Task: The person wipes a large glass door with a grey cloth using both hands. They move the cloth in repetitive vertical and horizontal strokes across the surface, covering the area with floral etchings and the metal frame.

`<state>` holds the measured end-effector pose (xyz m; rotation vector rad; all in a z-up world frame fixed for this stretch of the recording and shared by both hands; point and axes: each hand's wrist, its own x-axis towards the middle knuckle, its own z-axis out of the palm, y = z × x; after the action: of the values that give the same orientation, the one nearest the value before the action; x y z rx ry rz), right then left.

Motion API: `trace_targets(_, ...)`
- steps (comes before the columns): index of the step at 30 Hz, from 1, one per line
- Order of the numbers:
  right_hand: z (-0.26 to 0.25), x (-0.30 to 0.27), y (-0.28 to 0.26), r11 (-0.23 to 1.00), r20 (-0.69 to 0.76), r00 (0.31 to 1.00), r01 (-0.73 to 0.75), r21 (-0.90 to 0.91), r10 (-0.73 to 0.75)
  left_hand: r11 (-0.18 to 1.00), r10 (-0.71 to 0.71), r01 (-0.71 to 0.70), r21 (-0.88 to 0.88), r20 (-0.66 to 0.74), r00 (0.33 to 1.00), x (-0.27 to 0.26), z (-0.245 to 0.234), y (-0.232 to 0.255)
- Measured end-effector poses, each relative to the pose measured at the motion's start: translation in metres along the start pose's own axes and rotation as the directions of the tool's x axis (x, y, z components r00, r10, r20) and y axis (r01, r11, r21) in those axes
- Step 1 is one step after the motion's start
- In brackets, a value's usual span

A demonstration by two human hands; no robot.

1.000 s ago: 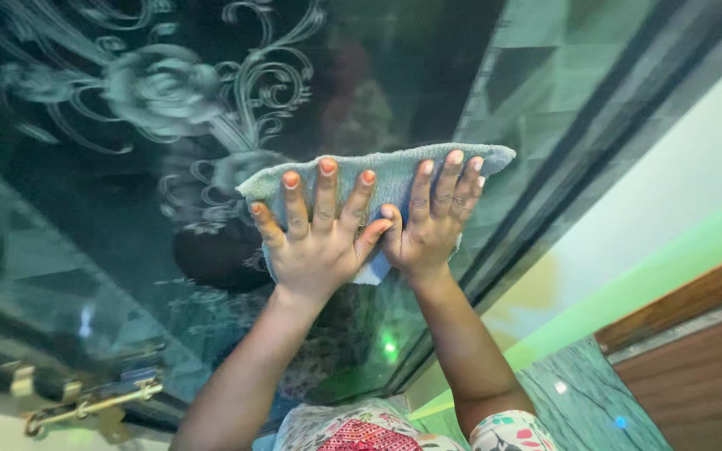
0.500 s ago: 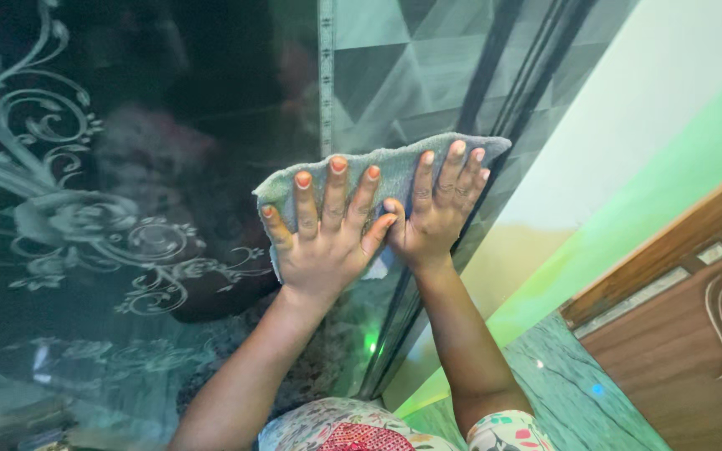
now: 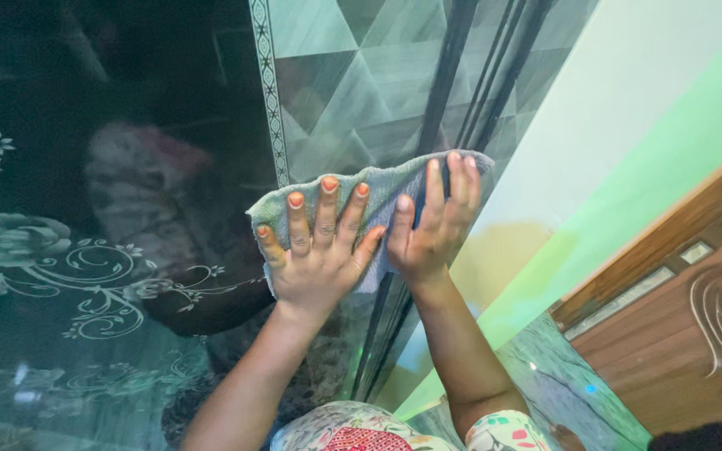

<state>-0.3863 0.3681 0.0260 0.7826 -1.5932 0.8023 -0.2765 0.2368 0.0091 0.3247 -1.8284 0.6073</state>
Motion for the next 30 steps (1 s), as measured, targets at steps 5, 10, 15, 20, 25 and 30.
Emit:
trace_targets(5,0.010,0.012,-0.006,0.989,-0.046,0.998,0.055,0.138,-0.049,1.000,-0.012,0.013,0.016,-0.016,1.000,-0.004,0.001,-0.003)
trace_targets(10,0.008,0.020,-0.003,0.971,-0.048,0.993,0.117,0.210,-0.109,0.999,-0.027,0.027,0.024,-0.009,1.000,-0.010,0.003,-0.005)
trace_targets(15,0.010,0.027,0.000,0.978,-0.049,0.992,0.125,0.166,-0.118,0.999,-0.025,0.025,0.033,0.002,1.000,-0.011,0.005,-0.005)
trace_targets(20,0.012,0.026,0.003,0.979,-0.047,0.991,0.130,0.159,-0.125,0.999,-0.037,0.037,0.032,0.005,0.999,-0.010,0.006,-0.003)
trace_targets(25,0.015,0.016,0.003,0.994,0.014,0.998,0.059,0.090,-0.061,0.999,-0.040,0.040,0.021,0.013,0.999,-0.008,0.007,-0.001)
trace_targets(30,0.018,0.005,0.007,0.999,0.095,0.995,0.007,0.032,-0.010,0.999,-0.048,0.048,0.010,0.008,0.999,-0.008,0.008,0.000)
